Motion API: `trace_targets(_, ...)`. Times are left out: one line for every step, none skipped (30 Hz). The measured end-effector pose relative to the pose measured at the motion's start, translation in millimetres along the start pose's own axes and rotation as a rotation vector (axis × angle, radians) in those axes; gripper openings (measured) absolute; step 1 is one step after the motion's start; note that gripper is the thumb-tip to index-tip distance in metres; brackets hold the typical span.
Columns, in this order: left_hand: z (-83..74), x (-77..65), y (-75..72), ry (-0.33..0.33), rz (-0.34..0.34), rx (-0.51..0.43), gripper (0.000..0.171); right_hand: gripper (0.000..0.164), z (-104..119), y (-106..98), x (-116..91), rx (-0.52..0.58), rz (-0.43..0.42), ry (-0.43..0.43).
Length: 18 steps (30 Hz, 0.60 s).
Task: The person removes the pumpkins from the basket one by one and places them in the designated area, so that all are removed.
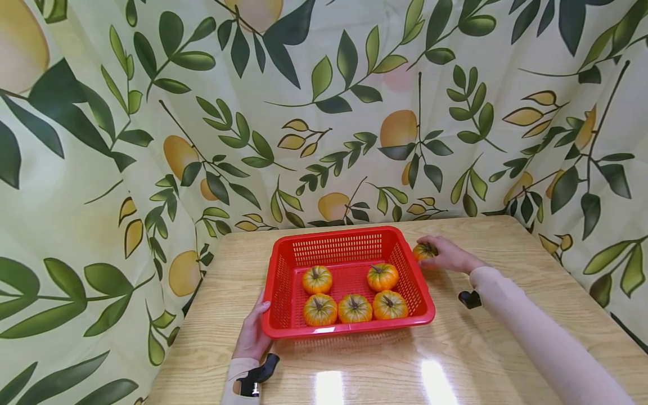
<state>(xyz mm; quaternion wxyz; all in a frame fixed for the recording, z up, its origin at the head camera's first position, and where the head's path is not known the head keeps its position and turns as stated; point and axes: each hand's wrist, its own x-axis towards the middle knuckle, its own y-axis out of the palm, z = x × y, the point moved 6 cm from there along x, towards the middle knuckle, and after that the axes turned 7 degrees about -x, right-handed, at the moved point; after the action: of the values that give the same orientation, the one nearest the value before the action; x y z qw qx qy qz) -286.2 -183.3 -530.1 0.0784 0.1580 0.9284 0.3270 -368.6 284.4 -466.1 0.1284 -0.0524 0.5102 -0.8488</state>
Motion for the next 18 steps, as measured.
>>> trace_targets(0.2, 0.1, -0.3, -0.002, -0.004, -0.002, 0.078, 0.068, -1.2, 1.0, 0.4, 0.001, 0.007, 0.007)
trace_targets(0.4, 0.1, -0.6, -0.004, -0.009, -0.006, 0.078, 0.069, -2.1, 2.0, 0.7, 0.001, 0.015, 0.013)
trace_targets(0.5, 0.2, -0.8, -0.006, -0.012, -0.011, 0.079, 0.07, -3.1, 3.1, 1.0, 0.004, 0.021, 0.025)
trace_targets(0.8, 0.4, -0.8, -0.01, -0.015, -0.019, 0.079, 0.07, -4.2, 4.1, 1.2, 0.004, 0.028, 0.036)
trace_targets(1.0, 0.5, -0.7, -0.013, -0.017, -0.024, 0.079, 0.07, -5.1, 5.1, 1.3, 0.005, 0.037, 0.047)
trace_targets(1.1, 0.7, -0.5, -0.015, -0.018, -0.027, 0.078, 0.071, -5.8, 5.9, 1.3, 0.005, 0.045, 0.055)
trace_targets(1.2, 0.8, -0.5, -0.017, -0.02, -0.03, 0.078, 0.071, -6.6, 7.1, 1.5, 0.006, 0.049, 0.064)
trace_targets(1.4, 0.9, -0.4, -0.019, -0.022, -0.031, 0.078, 0.071, -7.3, 8.0, 1.5, 0.007, 0.053, 0.071)
trace_targets(1.4, 0.9, -0.2, -0.021, -0.024, -0.033, 0.077, 0.071, -7.8, 9.0, 1.5, 0.008, 0.057, 0.078)
trace_targets(1.5, 1.0, -0.1, -0.025, -0.028, -0.033, 0.077, 0.071, -8.2, 9.8, 1.6, 0.009, 0.06, 0.079)
trace_targets(1.6, 1.0, -0.2, -0.026, -0.034, -0.032, 0.077, 0.071, -8.2, 10.5, 1.5, 0.01, 0.062, 0.081)
trace_targets(1.6, 1.0, -0.4, -0.028, -0.039, -0.031, 0.077, 0.071, -8.3, 11.3, 1.6, 0.011, 0.062, 0.081)
trace_targets(1.7, 1.1, -0.7, -0.03, -0.044, -0.029, 0.077, 0.072, -8.3, 11.8, 1.5, 0.013, 0.064, 0.082)
trace_targets(1.6, 1.1, -0.8, -0.032, -0.049, -0.025, 0.077, 0.072, -8.5, 12.3, 1.4, 0.015, 0.065, 0.085)
trace_targets(1.6, 1.2, -1.0, -0.033, -0.055, -0.024, 0.077, 0.072, -8.4, 12.6, 1.3, 0.015, 0.066, 0.085)
trace_targets(1.6, 1.3, -1.5, -0.035, -0.06, -0.021, 0.077, 0.072, -8.4, 13.0, 1.2, 0.016, 0.066, 0.087)
trace_targets(1.7, 1.3, -1.9, -0.036, -0.064, -0.02, 0.077, 0.073, -8.3, 13.3, 1.1, 0.015, 0.068, 0.087)
trace_targets(1.6, 1.3, -2.1, -0.037, -0.066, -0.018, 0.077, 0.073, -8.5, 13.7, 1.0, 0.015, 0.07, 0.089)
